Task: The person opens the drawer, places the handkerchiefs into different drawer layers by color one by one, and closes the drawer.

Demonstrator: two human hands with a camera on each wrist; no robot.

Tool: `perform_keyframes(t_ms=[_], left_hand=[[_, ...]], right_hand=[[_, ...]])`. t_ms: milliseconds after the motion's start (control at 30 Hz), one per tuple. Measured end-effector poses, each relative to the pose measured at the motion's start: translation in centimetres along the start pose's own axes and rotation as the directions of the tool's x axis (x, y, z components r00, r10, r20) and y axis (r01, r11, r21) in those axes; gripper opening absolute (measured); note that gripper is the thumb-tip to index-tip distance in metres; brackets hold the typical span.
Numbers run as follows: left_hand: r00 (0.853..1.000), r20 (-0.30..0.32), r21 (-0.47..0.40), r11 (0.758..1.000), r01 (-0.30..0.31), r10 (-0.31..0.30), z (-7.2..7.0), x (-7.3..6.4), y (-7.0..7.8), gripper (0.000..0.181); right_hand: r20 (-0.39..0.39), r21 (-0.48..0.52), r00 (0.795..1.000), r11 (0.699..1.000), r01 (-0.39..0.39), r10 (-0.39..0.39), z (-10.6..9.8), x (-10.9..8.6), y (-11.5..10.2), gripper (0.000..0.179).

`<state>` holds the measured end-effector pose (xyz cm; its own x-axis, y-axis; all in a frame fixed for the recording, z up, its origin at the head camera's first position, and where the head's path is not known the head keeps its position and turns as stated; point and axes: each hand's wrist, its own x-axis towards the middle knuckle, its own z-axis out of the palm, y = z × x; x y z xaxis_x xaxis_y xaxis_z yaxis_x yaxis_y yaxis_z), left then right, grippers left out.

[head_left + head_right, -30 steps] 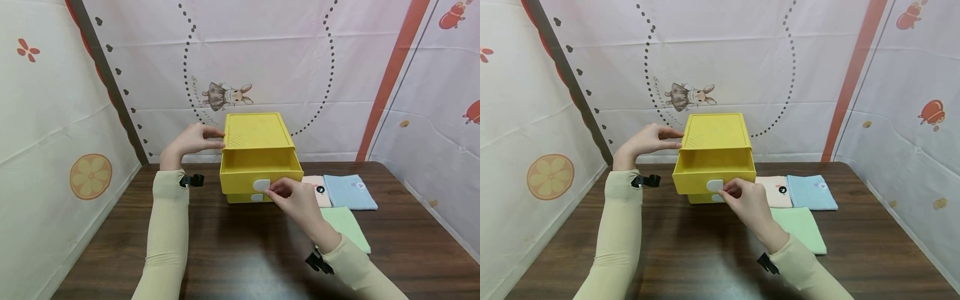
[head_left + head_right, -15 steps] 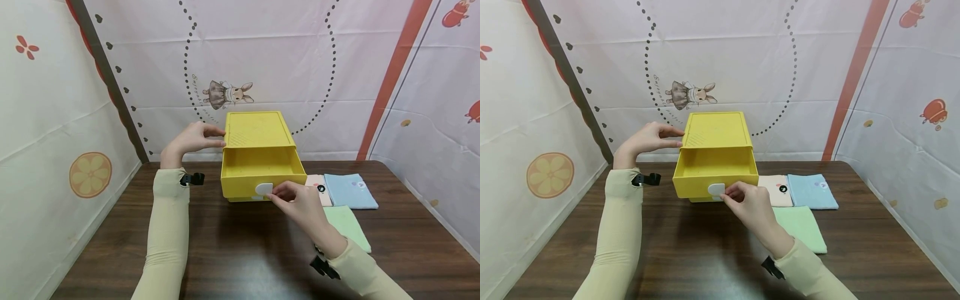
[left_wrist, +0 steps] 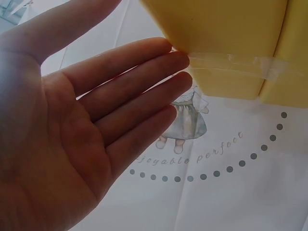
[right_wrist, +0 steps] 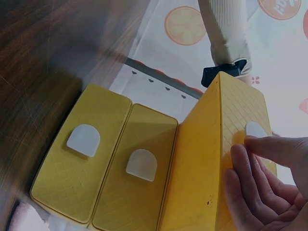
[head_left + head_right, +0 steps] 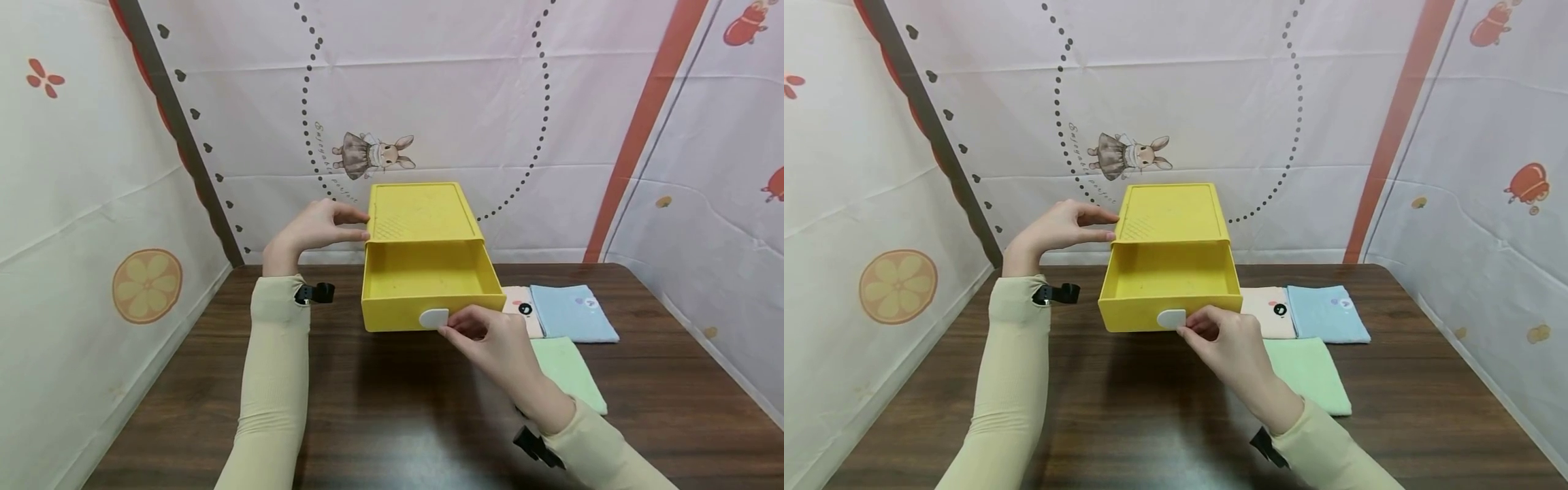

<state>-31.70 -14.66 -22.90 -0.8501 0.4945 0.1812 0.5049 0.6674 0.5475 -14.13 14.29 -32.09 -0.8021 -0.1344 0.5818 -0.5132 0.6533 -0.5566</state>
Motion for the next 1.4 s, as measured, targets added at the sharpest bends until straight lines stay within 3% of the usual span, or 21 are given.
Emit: perform_keyframes(t_ms=[267, 1033, 1400], left_hand=[[1.000, -0.006, 0.010, 1.000, -0.012, 0.012, 0.0, 0.1, 0.0, 0.051], [1.000, -0.002, 0.017, 1.000, -0.008, 0.008, 0.0, 0.0, 0.0, 0.052], [1.000, 0.000, 0.011, 1.000, -0.013, 0.013, 0.0, 0.1, -0.1, 0.052]], right_hand=[[0.011, 0.001, 1.000, 1.000, -0.010, 0.010, -0.1, -0.3, 0.0, 0.013], [-0.015, -0.006, 0.998, 0.998, 0.068, -0.069, -0.3, -1.4, 0.0, 0.014], [-0.010, 0.002, 0.998, 0.998, 0.060, -0.060, -0.3, -1.4, 0.0, 0.013]])
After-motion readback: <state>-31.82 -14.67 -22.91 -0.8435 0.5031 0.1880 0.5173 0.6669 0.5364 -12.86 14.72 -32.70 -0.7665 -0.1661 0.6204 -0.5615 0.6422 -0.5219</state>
